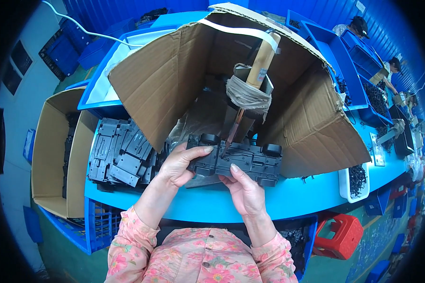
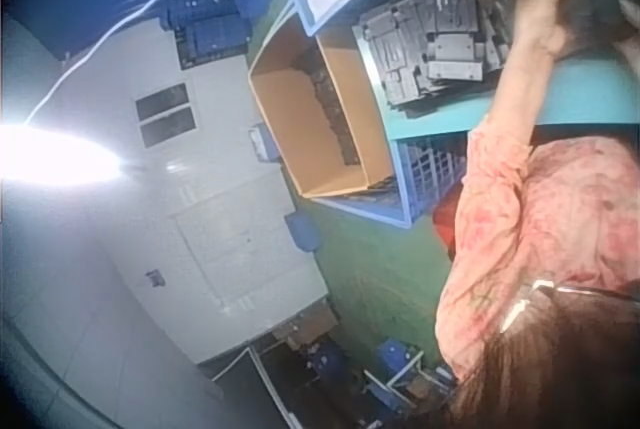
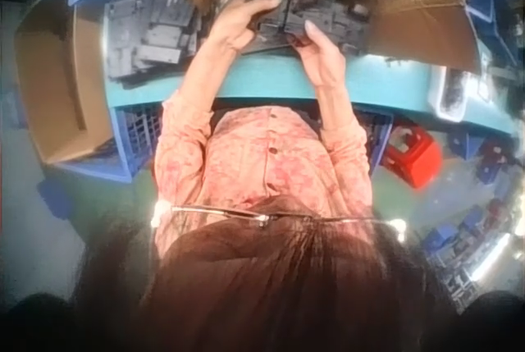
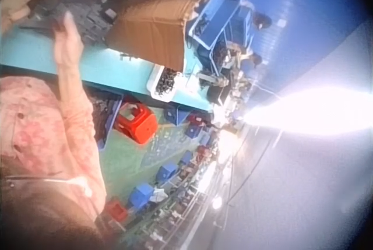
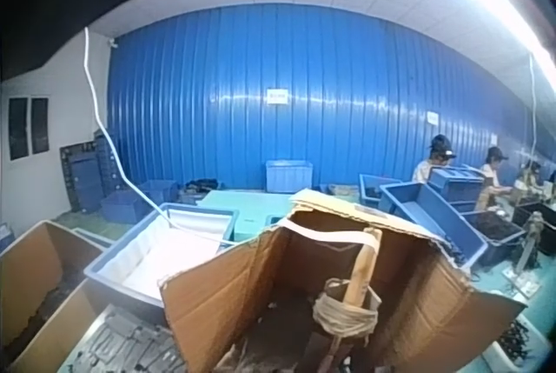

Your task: The person assembles small plastic pins onto toy car chassis parts by hand, taking the pins from storage bins and attaching them to the chassis at a factory workbench.

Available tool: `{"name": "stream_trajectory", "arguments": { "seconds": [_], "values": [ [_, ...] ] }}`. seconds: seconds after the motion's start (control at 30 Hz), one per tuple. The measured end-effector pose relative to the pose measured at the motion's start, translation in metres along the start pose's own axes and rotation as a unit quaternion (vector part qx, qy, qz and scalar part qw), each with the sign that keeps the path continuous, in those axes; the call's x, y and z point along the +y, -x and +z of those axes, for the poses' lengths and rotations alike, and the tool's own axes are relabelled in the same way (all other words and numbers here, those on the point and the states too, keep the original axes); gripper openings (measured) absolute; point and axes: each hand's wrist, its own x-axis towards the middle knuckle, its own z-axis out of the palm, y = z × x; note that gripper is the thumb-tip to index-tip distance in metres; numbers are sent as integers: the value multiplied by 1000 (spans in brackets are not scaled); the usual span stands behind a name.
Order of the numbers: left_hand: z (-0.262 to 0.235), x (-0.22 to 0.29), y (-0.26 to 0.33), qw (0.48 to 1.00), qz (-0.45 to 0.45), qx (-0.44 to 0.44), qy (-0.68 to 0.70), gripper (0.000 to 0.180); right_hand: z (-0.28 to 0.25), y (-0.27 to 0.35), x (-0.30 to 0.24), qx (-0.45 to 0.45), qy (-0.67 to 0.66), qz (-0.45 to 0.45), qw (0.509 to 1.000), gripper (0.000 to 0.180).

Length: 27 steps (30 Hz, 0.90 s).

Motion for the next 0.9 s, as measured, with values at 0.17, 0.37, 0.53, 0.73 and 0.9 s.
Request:
{"name": "stream_trajectory", "arguments": {
  "seconds": [0.17, 0.37, 0.53, 0.73, 0.9],
  "values": [
    [-3, -1, -2, 1000, 0, -24, 10, 27, 0, 0, 1, 6, 9, -10, 1000, 22],
    [-6, -3, -3, 1000, -1, -24, 7, 28, 3, 2, 1, -2, 21, -15, 1000, 22],
    [-6, -3, -3, 1000, -1, -25, 7, 29, 2, 3, 2, 4, 20, -23, 1000, 23],
    [-7, -3, -4, 999, 1, -37, 8, 29, 2, 2, 1, 2, 23, -23, 999, 23],
    [-5, -2, -3, 1000, 2, -27, 1, 28, 0, 2, 2, 3, 21, -22, 1000, 23]
  ]
}}
